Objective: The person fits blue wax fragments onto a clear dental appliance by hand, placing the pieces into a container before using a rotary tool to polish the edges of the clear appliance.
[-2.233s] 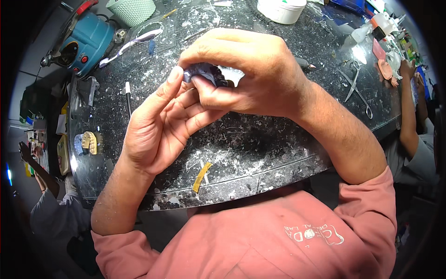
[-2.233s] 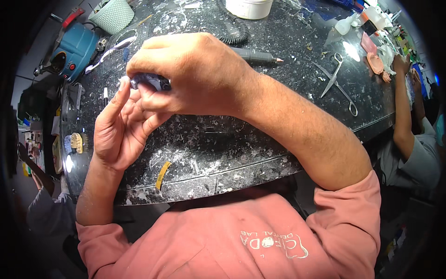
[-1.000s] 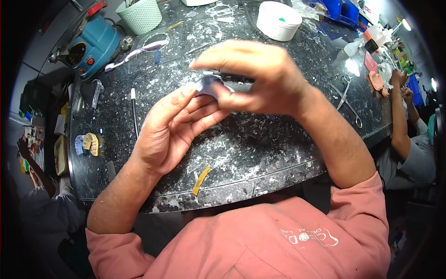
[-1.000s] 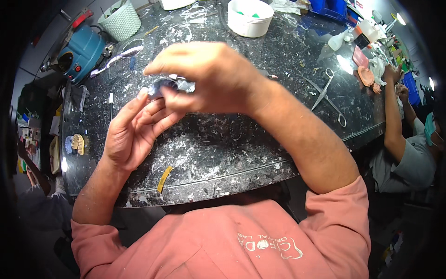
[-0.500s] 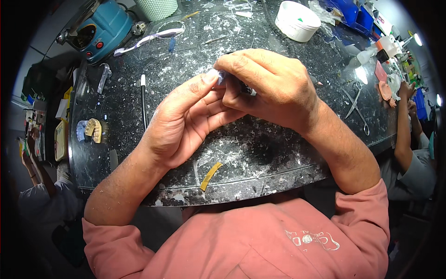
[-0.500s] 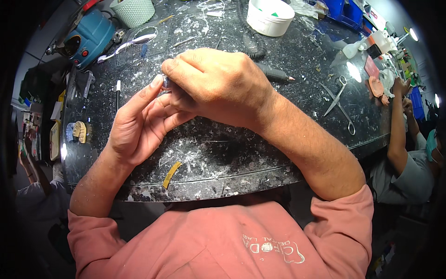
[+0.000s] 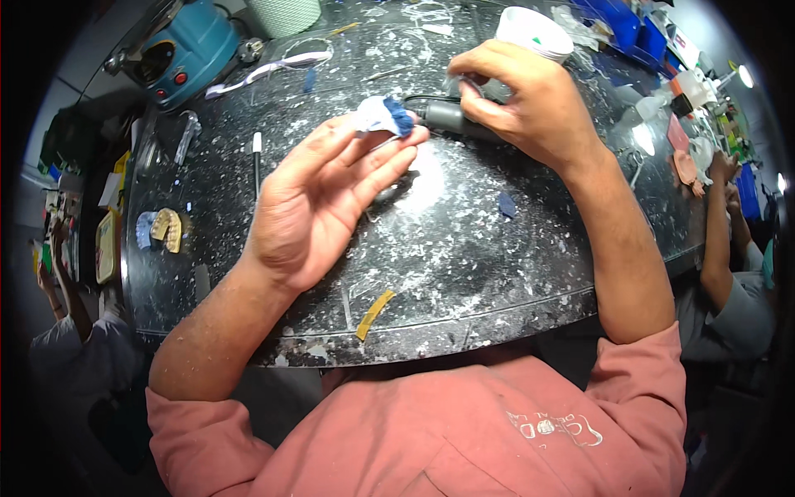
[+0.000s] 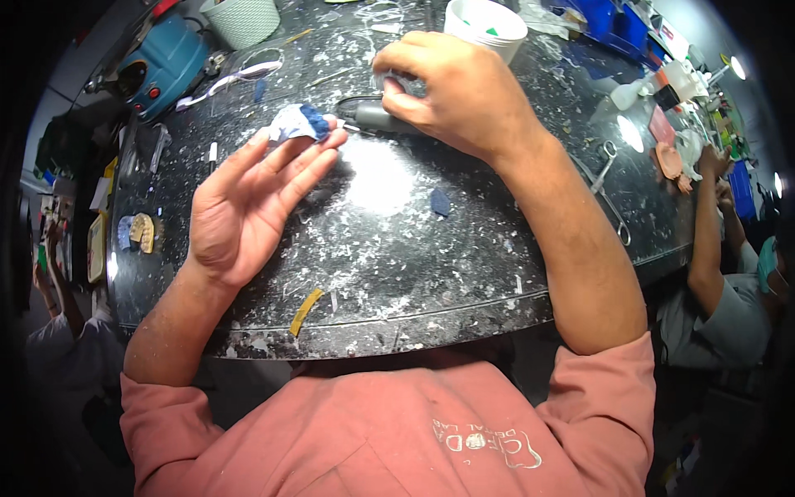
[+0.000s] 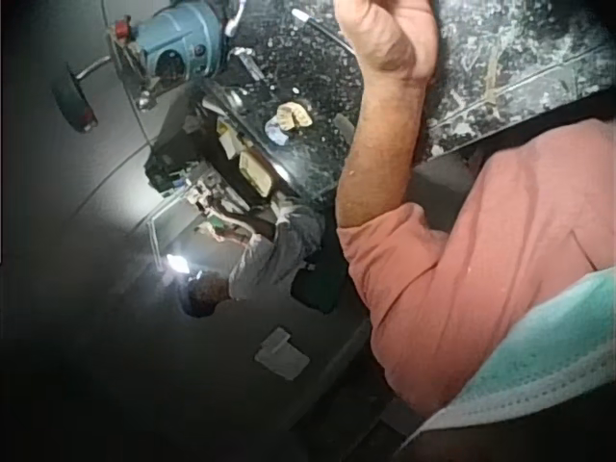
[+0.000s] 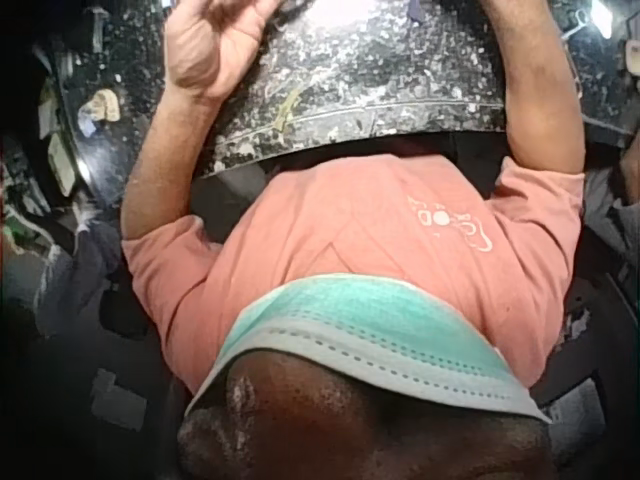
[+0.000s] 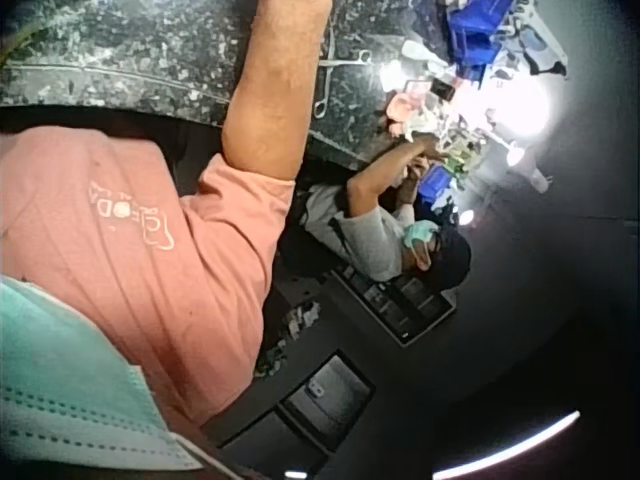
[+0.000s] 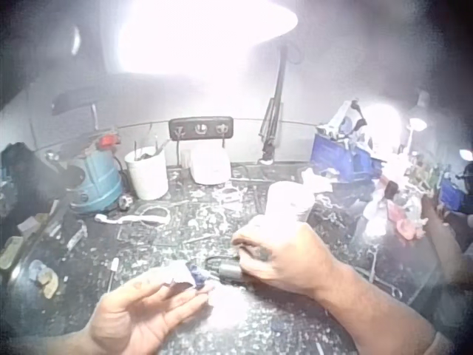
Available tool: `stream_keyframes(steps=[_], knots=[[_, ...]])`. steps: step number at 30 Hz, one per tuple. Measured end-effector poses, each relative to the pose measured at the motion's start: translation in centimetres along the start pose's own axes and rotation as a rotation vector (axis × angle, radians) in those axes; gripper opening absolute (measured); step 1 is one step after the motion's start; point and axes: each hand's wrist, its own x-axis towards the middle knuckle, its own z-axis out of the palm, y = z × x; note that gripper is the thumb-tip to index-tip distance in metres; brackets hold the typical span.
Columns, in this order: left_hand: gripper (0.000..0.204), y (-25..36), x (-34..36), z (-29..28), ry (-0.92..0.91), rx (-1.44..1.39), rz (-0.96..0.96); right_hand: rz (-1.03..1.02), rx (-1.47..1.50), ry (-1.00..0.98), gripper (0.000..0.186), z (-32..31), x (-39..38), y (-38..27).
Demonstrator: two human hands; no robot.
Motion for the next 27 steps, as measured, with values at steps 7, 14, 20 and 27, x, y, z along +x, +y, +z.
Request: stream_keyframes(steps=[7, 14, 20, 27], knots=[[0.047, 0.0, 0.0, 0.5, -0.001, 0.070, 0.001, 0.204, 0.550, 0.062, 0.019, 0.4, -0.2, -2.7], [0.047, -0.1, -0.1, 0.7, 0.009, 0.083, -0.054, 0.376, 1.211, -0.039, 0.014, 1.5, -0.1, -3.5], [0.040, -0.6, 0.0, 0.3, 0.040, 0.063, -0.067, 0.537, 1.323, 0.068, 0.012, 1.0, -0.3, -7.1], [0.039, -1.1, -0.1, 0.7, 0.057, 0.009, -0.041, 0.331, 1.116, 0.372, 0.019, 2.3, -0.5, -7.2]])
